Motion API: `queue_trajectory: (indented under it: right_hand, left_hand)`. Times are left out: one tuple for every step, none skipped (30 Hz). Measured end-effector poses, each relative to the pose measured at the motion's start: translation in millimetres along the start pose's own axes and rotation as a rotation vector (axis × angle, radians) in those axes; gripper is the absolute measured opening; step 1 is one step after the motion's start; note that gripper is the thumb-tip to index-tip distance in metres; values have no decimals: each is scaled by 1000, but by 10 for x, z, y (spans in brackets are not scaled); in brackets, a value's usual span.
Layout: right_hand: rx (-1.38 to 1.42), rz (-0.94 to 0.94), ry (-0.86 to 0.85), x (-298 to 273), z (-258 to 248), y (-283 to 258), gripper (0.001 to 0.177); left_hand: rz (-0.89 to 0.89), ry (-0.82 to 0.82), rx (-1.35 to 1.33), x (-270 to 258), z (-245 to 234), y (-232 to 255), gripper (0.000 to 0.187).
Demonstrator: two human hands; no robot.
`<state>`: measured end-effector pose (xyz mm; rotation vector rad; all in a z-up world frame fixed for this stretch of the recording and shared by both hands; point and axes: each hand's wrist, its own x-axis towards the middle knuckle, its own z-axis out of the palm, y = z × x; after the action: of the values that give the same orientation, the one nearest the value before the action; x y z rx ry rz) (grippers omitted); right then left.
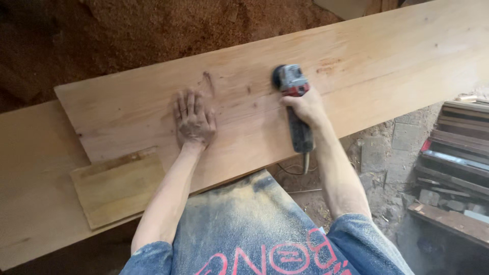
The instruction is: The person sands a large wooden plank using a handheld orbital sander, moving the tool back and forth along the surface. The person also sands a smaller wooden piece placed on top of the plank. The camera remains in a first-person view throughout the task.
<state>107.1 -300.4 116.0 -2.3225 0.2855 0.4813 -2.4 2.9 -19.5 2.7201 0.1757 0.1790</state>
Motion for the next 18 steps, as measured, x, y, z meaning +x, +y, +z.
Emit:
queue_trajectory:
  right_hand:
    - [-48, -12, -10, -90, 147, -104, 39]
    - [-97, -24, -21, -182, 292, -211, 40]
    - [-118, -29, -63, -280, 428, -321, 44]
    - [-139, -33, -106, -380, 551, -429, 49]
    - [-201, -51, -96, -489, 676, -529, 60]
    - [-264, -69, -86, -587, 778, -626, 72]
    - [-304, -45, -141, -668, 851, -721, 75]
    - [-343, -20, -196, -742, 907, -805, 78]
    - [-383, 9, -252, -813, 949, -863, 81]
    - [-373, 10, -271, -867, 984, -907, 82]
    - [-365, 10, -288, -895, 991, -933, 83]
    - [-357, 10, -304, -900, 976, -937, 84]
    - [-355, 32, -292, -906, 933, -903, 84]
    - [-354, 53, -279, -884, 871, -851, 83]
    - [-350, 70, -264, -818, 801, -797, 83]
    - [-313, 42, -217, -747, 694, -716, 81]
    - [-272, 11, -170, -667, 570, -616, 80]
    - [-231, -19, -123, -583, 423, -497, 78]
  left_hand:
    - [-14, 27, -65, -6, 6, -9, 66]
    - [-27, 54, -130, -20, 12, -19, 63]
    - [-34, 81, -204, -25, 11, -33, 61]
    - [-40, 108, -278, -42, 6, -48, 60]
    - [-43, 132, -350, -64, -2, -71, 58]
    - [-32, 165, -380, -81, -6, -80, 56]
    - [-20, 199, -409, -79, -17, -94, 55]
    - [-7, 233, -438, -69, -31, -109, 53]
    - [-17, 204, -421, -75, -45, -119, 53]
    - [-26, 175, -403, -77, -62, -125, 54]
    - [-35, 149, -390, -63, -70, -100, 55]
    - [-36, 108, -320, -49, -84, -76, 56]
    - [-36, 63, -253, -63, -101, -44, 58]
    - [-36, 19, -185, -76, -111, 12, 60]
    - [-31, 4, -146, -65, -119, 67, 61]
    - [-27, -10, -107, -64, -124, 134, 63]
    - [-21, -23, -63, -49, -123, 204, 65]
    - [-27, -34, -76, -22, -99, 305, 70]
